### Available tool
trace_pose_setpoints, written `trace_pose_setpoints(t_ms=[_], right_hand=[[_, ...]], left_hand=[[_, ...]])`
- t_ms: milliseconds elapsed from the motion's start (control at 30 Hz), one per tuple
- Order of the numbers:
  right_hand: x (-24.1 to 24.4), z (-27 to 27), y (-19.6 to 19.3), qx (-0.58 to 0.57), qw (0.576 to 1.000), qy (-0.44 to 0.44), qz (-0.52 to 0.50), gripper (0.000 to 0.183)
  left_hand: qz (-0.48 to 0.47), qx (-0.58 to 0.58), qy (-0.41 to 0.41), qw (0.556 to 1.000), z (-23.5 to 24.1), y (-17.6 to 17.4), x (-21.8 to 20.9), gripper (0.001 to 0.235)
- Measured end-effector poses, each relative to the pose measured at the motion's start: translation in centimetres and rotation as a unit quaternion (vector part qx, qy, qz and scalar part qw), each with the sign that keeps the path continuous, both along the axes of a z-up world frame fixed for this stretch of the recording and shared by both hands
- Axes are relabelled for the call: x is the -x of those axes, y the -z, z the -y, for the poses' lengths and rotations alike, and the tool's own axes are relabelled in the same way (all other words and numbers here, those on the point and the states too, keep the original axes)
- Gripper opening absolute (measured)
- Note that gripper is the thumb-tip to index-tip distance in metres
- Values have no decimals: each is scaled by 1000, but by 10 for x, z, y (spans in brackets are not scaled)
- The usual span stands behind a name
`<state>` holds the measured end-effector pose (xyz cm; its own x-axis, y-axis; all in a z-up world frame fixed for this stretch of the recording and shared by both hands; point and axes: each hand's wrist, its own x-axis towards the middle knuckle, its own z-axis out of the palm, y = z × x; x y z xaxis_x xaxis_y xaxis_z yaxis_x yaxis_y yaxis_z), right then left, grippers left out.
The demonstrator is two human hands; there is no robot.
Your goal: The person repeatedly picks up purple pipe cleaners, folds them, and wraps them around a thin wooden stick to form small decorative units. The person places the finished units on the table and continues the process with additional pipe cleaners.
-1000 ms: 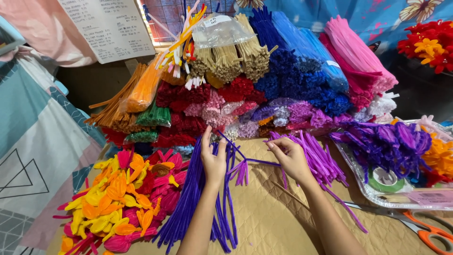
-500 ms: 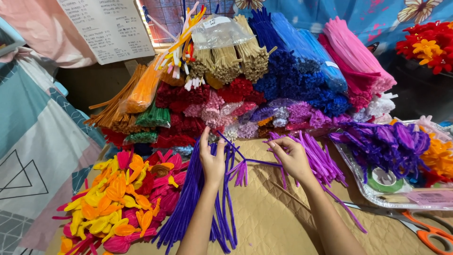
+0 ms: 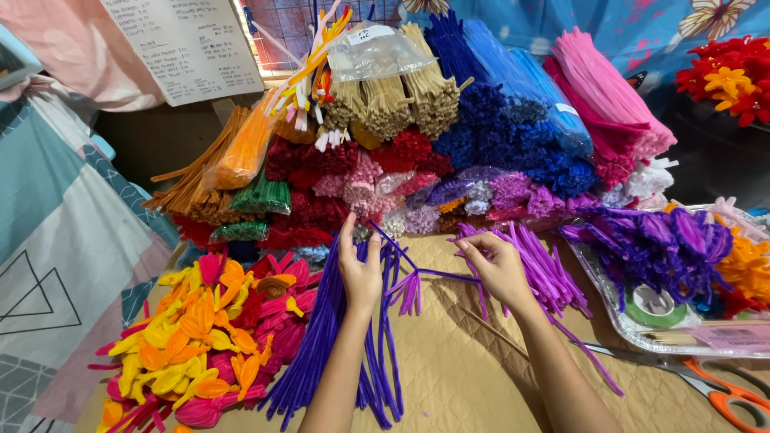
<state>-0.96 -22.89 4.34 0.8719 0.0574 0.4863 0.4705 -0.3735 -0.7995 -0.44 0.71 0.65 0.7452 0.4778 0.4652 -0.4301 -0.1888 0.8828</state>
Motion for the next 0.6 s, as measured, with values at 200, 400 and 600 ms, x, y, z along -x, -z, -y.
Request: trace_pose_setpoints(t_ms=[200,400,600], right_hand=[[-3,1,5,0,1000,4,1,13],[24,-17,-19,-367,893,-222,-133,56],[87,-54,-31,-489,623,-601,-107,115]], left_hand=[[3,-9,-3,1000,-2,4,-4,58],[-5,241,195,951,0,-4,-28,56],[33,457,519,722,-13,-3,-83,55]])
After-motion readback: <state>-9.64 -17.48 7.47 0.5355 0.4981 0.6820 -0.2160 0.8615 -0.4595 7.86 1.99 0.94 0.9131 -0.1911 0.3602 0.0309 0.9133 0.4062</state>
